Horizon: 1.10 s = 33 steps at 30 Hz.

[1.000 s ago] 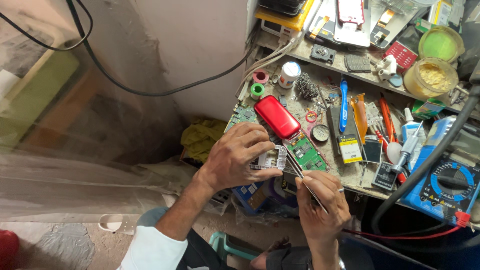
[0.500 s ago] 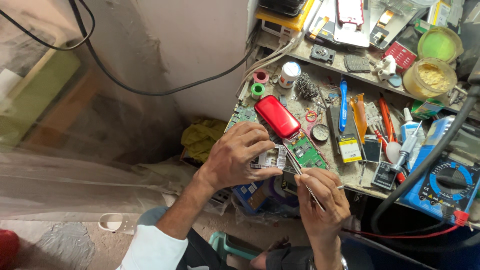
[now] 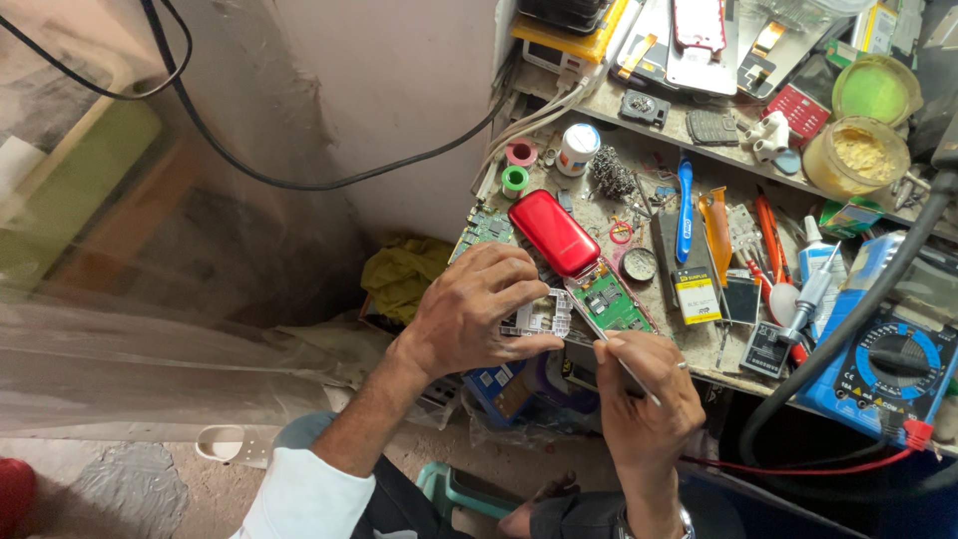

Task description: The person disassembles a red flip phone, removes the battery, and uses a soldering iron and tweezers to work on the internal circuit board. They apply flux to the board and continue soldering components.

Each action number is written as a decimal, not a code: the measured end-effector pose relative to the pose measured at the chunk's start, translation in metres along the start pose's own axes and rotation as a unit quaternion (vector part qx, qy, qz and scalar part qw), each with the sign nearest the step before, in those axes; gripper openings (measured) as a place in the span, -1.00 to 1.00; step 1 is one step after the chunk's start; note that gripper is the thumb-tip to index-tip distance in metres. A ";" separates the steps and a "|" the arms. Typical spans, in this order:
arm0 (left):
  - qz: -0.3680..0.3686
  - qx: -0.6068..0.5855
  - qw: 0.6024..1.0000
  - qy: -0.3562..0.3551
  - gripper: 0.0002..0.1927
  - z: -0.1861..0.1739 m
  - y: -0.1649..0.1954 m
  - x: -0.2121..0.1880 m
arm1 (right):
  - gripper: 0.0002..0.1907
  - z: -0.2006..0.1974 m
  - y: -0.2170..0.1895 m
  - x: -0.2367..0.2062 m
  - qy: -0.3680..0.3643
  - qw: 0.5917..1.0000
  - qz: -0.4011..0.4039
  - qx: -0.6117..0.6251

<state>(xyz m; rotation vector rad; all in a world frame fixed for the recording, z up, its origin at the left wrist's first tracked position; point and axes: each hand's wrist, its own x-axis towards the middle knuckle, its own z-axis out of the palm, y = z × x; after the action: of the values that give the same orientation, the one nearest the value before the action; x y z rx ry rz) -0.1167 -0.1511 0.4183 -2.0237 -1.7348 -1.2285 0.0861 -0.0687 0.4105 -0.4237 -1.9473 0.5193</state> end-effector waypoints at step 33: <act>0.012 0.023 0.999 -0.043 -0.50 0.001 0.001 0.002 | -0.87 -0.005 0.012 -0.006 -0.010 0.979 0.160 0.123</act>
<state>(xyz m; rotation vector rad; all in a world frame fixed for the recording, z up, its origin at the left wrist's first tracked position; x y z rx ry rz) -0.1153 -0.1493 0.4189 -2.0935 -1.7555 -1.0997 0.0940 -0.0608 0.4020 -0.5768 -1.8126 0.9634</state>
